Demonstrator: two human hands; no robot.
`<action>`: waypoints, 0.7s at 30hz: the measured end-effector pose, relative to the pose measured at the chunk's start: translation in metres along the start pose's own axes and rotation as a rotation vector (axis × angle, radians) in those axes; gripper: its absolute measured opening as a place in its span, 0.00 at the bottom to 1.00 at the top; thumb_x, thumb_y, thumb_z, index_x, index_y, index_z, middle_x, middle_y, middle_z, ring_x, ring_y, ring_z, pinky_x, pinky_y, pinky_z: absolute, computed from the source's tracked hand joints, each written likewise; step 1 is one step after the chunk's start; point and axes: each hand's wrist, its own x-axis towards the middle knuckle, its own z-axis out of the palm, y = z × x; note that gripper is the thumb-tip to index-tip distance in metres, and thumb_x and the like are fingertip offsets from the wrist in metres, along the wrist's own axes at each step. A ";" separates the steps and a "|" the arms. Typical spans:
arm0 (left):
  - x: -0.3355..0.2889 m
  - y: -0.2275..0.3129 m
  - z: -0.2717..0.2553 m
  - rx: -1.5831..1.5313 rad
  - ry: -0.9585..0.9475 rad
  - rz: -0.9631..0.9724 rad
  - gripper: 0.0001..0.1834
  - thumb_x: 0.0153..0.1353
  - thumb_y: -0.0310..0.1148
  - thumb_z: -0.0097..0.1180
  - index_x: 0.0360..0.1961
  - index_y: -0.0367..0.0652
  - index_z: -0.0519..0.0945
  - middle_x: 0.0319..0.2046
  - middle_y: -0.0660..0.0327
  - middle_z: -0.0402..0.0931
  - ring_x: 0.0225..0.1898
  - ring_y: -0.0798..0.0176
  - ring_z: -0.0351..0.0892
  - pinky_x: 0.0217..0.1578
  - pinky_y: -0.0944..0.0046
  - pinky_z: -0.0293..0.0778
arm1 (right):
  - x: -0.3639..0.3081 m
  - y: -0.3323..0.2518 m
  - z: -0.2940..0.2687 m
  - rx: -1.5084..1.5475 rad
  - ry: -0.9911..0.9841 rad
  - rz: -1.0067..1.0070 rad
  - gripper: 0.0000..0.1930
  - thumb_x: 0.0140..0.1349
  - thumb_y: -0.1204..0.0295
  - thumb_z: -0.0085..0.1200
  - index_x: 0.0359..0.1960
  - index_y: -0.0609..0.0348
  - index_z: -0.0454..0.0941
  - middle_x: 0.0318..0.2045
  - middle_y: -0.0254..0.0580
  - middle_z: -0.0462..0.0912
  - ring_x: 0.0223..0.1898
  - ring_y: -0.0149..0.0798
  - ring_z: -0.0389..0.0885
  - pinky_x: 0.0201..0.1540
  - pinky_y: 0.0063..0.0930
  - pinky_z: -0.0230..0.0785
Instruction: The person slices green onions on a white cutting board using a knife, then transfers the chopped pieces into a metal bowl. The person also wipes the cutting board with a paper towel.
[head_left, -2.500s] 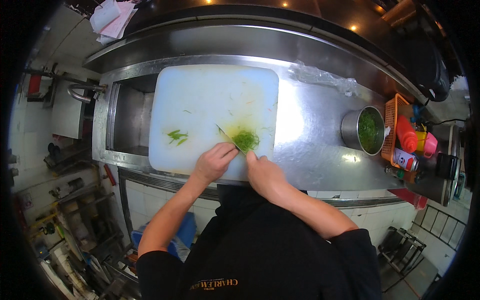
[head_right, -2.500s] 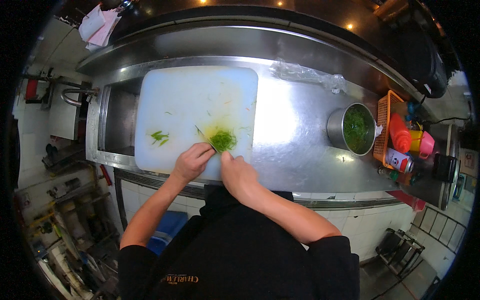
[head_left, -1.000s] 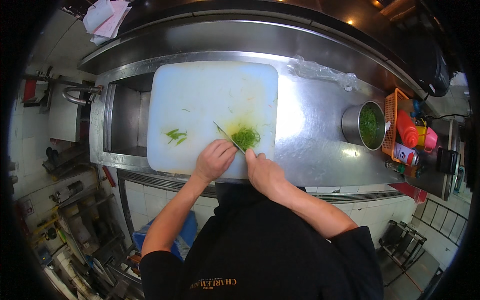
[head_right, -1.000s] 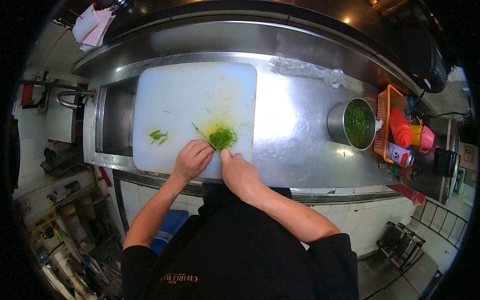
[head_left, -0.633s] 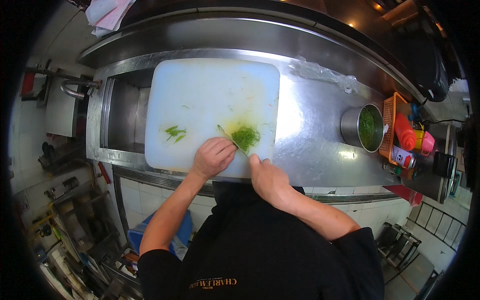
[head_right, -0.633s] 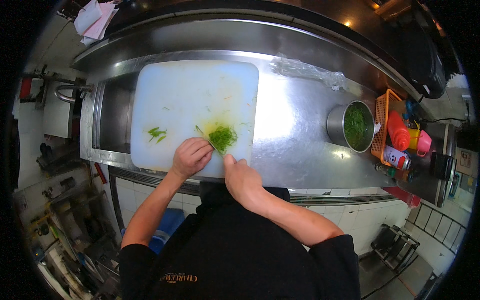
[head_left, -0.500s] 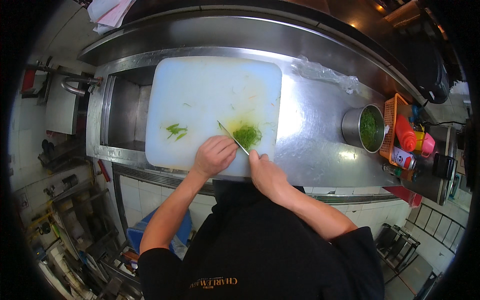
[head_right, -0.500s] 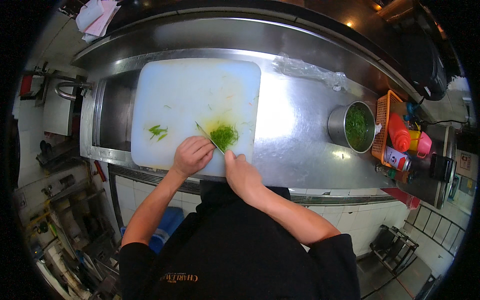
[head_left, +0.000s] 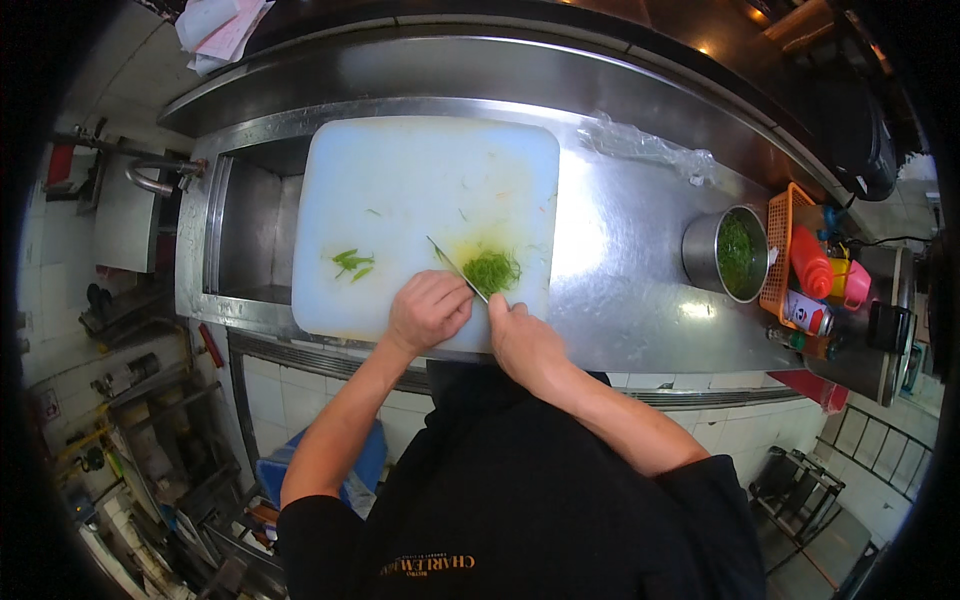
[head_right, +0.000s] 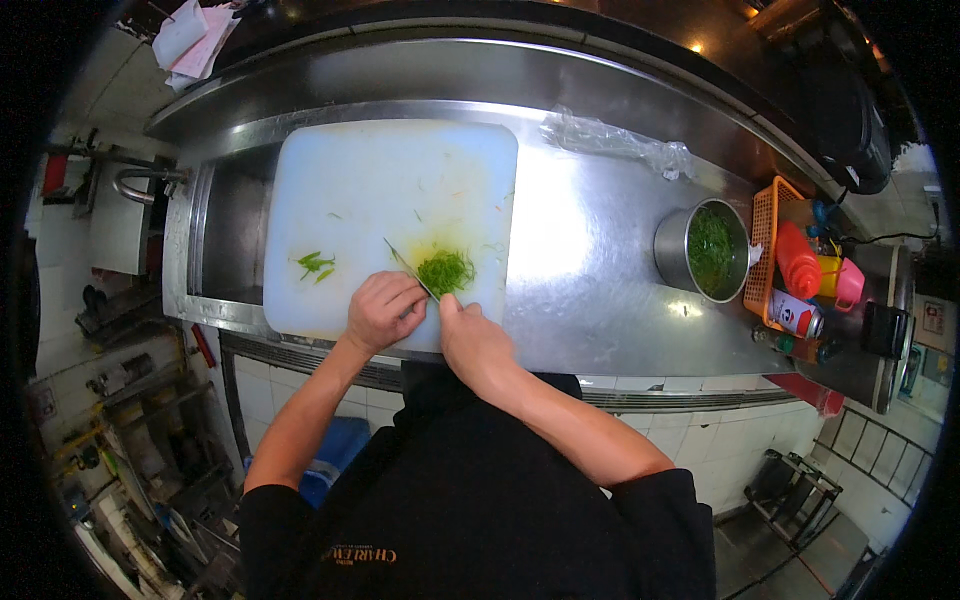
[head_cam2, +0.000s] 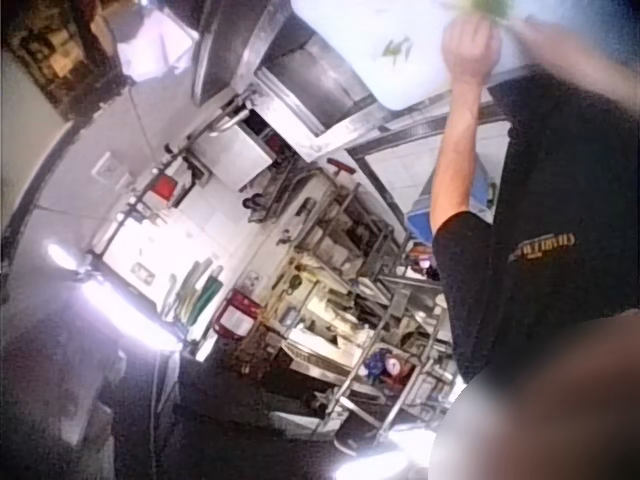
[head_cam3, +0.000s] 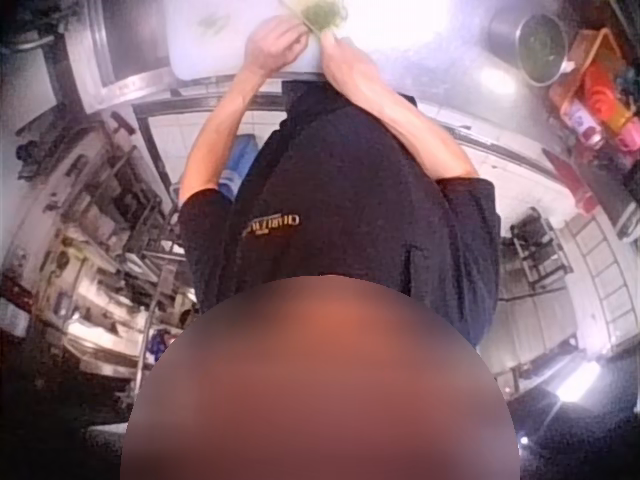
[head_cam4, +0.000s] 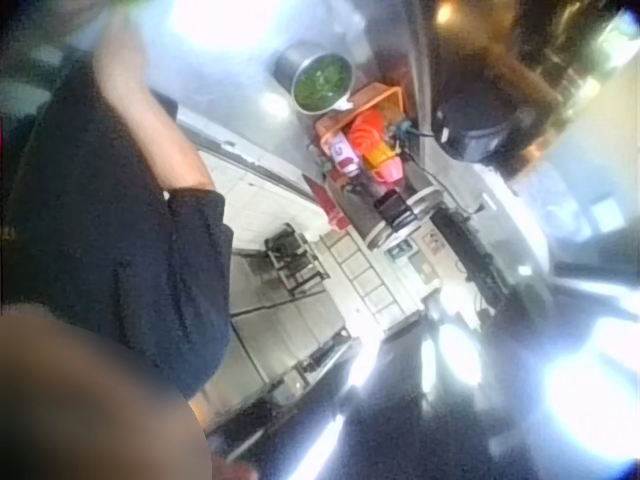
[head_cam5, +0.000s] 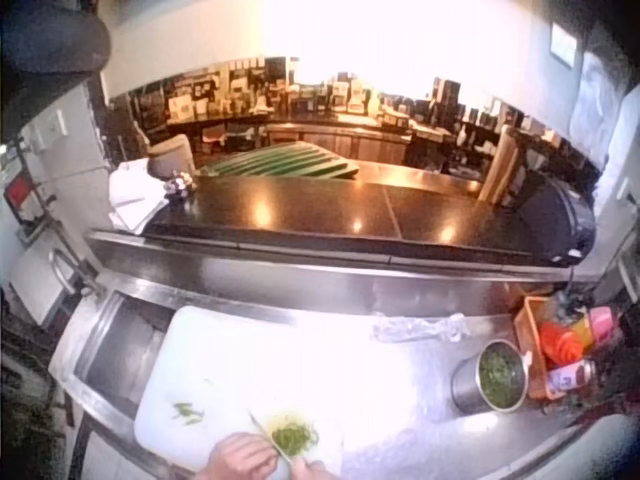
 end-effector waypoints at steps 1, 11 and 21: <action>0.001 0.000 0.000 0.000 0.001 0.010 0.08 0.47 0.25 0.68 0.31 0.42 0.83 0.33 0.62 0.81 0.36 0.57 0.82 0.39 0.60 0.78 | 0.000 0.001 0.000 -0.023 -0.049 0.032 0.08 0.66 0.77 0.43 0.45 0.63 0.62 0.34 0.66 0.79 0.33 0.66 0.83 0.36 0.57 0.77; 0.003 0.002 -0.001 -0.001 0.005 0.026 0.08 0.48 0.26 0.68 0.30 0.41 0.83 0.33 0.62 0.81 0.36 0.58 0.82 0.38 0.60 0.78 | -0.005 -0.005 0.000 -0.054 -0.131 0.140 0.08 0.67 0.77 0.42 0.45 0.62 0.62 0.36 0.64 0.80 0.35 0.65 0.84 0.36 0.55 0.77; 0.001 0.003 0.000 0.016 0.019 0.018 0.08 0.47 0.24 0.67 0.31 0.40 0.83 0.33 0.61 0.81 0.36 0.57 0.82 0.38 0.60 0.78 | -0.005 -0.004 0.000 0.011 -0.033 0.060 0.07 0.69 0.74 0.41 0.46 0.63 0.64 0.38 0.67 0.79 0.35 0.66 0.84 0.36 0.54 0.78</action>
